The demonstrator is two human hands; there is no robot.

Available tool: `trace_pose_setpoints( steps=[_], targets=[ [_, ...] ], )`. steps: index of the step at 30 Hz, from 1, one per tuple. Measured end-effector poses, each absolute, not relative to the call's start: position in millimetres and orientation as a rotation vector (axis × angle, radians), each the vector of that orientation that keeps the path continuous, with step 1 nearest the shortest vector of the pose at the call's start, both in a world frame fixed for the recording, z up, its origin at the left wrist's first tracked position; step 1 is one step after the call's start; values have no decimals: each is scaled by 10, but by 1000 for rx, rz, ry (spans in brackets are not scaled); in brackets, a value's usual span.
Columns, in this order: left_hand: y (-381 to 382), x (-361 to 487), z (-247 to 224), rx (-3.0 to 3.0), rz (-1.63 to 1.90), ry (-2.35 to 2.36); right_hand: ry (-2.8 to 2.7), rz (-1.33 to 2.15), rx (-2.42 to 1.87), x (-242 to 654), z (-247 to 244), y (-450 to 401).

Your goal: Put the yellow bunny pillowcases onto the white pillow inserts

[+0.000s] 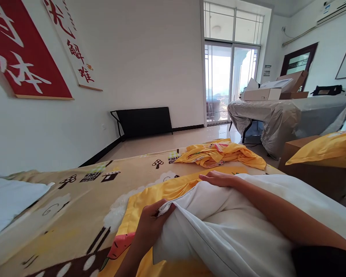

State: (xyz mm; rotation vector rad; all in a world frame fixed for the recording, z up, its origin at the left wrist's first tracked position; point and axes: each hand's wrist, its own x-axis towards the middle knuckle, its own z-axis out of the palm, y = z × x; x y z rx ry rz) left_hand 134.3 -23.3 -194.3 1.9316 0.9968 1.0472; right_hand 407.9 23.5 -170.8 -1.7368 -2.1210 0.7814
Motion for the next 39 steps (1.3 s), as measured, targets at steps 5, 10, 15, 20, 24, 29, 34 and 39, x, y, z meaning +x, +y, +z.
trace_pose_setpoints(
  steps=[5, 10, 15, 20, 24, 29, 34, 39],
  targets=[
    [-147, 1354, -1971, 1829, 1037, 1032, -2159, 622, -1636, 4147, -1648, 31],
    [-70, 1373, -2027, 1798, 1060, 1072, -2303, 518, -1610, 4094, -1565, -382],
    [-66, 1389, -2063, 1790, 1060, 1118, -2457, 552, -1510, 3932, -1569, -744],
    [-82, 1417, -2042, 1828, 1054, 1135, -2486, 569, -1574, 3769, -1721, -987],
    [-153, 1399, -1970, 1926, 1059, 1178, -2538, 460, -1656, 3610, -1884, -1081],
    [-389, 1319, -1797, 1990, 1208, 1237, -2416, 266, -1792, 3565, -1996, -1024],
    [-528, 1283, -1711, 1991, 1259, 1196, -2312, 88, -1717, 3692, -2072, -1036],
    [-543, 1306, -1705, 2067, 1277, 1001, -2272, 53, -1604, 3804, -1981, -1104]
  ],
)
